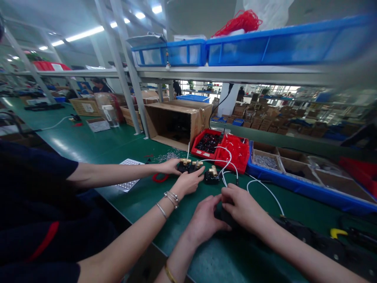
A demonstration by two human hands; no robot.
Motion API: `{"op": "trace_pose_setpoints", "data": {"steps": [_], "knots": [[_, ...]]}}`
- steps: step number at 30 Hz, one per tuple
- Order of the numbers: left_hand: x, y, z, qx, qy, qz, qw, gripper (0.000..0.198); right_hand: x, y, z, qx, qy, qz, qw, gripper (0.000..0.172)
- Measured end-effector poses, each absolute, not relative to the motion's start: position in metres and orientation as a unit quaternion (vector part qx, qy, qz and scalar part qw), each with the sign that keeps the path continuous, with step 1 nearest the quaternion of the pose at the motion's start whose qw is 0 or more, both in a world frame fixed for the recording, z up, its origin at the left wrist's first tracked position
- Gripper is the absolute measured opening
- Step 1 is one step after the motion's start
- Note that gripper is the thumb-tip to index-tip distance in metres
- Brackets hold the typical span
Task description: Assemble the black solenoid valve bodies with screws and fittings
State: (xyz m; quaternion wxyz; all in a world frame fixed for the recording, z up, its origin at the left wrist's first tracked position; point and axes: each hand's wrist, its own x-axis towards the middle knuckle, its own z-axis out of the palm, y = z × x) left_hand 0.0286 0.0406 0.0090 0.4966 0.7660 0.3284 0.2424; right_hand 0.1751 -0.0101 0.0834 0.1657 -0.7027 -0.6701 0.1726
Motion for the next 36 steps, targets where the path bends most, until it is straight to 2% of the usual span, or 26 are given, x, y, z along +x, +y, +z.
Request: {"op": "trace_pose_setpoints", "data": {"steps": [5, 12, 15, 19, 20, 22, 24, 25, 27, 30, 34, 36], "knots": [[0.03, 0.039, 0.008, 0.766, 0.33, 0.253, 0.491, 0.068, 0.172, -0.019, 0.071, -0.688, -0.686, 0.131, 0.196, 0.021], [0.032, 0.036, 0.005, 0.761, 0.303, 0.279, 0.502, 0.064, 0.166, -0.034, 0.038, -0.646, -0.723, -0.085, 0.231, 0.017], [0.031, 0.035, 0.005, 0.754, 0.294, 0.29, 0.51, 0.075, 0.164, -0.036, 0.032, -0.638, -0.724, -0.141, 0.219, 0.016], [0.02, 0.026, 0.006, 0.673, 0.347, 0.301, 0.58, 0.096, 0.163, -0.047, 0.043, -0.638, -0.725, -0.134, 0.221, 0.016], [0.015, 0.022, 0.007, 0.637, 0.373, 0.306, 0.601, 0.095, 0.162, -0.053, 0.048, -0.64, -0.724, -0.123, 0.226, 0.017], [0.003, 0.01, 0.011, 0.547, 0.411, 0.346, 0.642, 0.081, 0.16, -0.068, 0.06, -0.635, -0.727, -0.09, 0.243, 0.018], [-0.006, -0.007, 0.018, 0.413, 0.384, 0.419, 0.712, 0.058, 0.156, -0.084, 0.069, -0.612, -0.744, -0.04, 0.263, 0.019], [-0.008, -0.016, 0.021, 0.348, 0.353, 0.435, 0.752, 0.054, 0.154, -0.092, 0.072, -0.595, -0.756, -0.017, 0.271, 0.018], [-0.007, -0.033, 0.029, 0.264, 0.288, 0.403, 0.828, 0.058, 0.151, -0.104, 0.073, -0.566, -0.776, 0.001, 0.278, 0.016], [0.008, -0.053, 0.038, 0.262, 0.225, 0.303, 0.888, 0.065, 0.155, -0.114, 0.061, -0.551, -0.784, -0.064, 0.279, 0.028], [0.039, -0.063, 0.04, 0.292, 0.186, 0.224, 0.911, 0.07, 0.175, -0.127, 0.05, -0.551, -0.772, -0.153, 0.276, 0.021], [0.054, -0.065, 0.041, 0.29, 0.166, 0.19, 0.923, 0.072, 0.191, -0.139, 0.056, -0.556, -0.771, -0.132, 0.281, 0.018]]}}
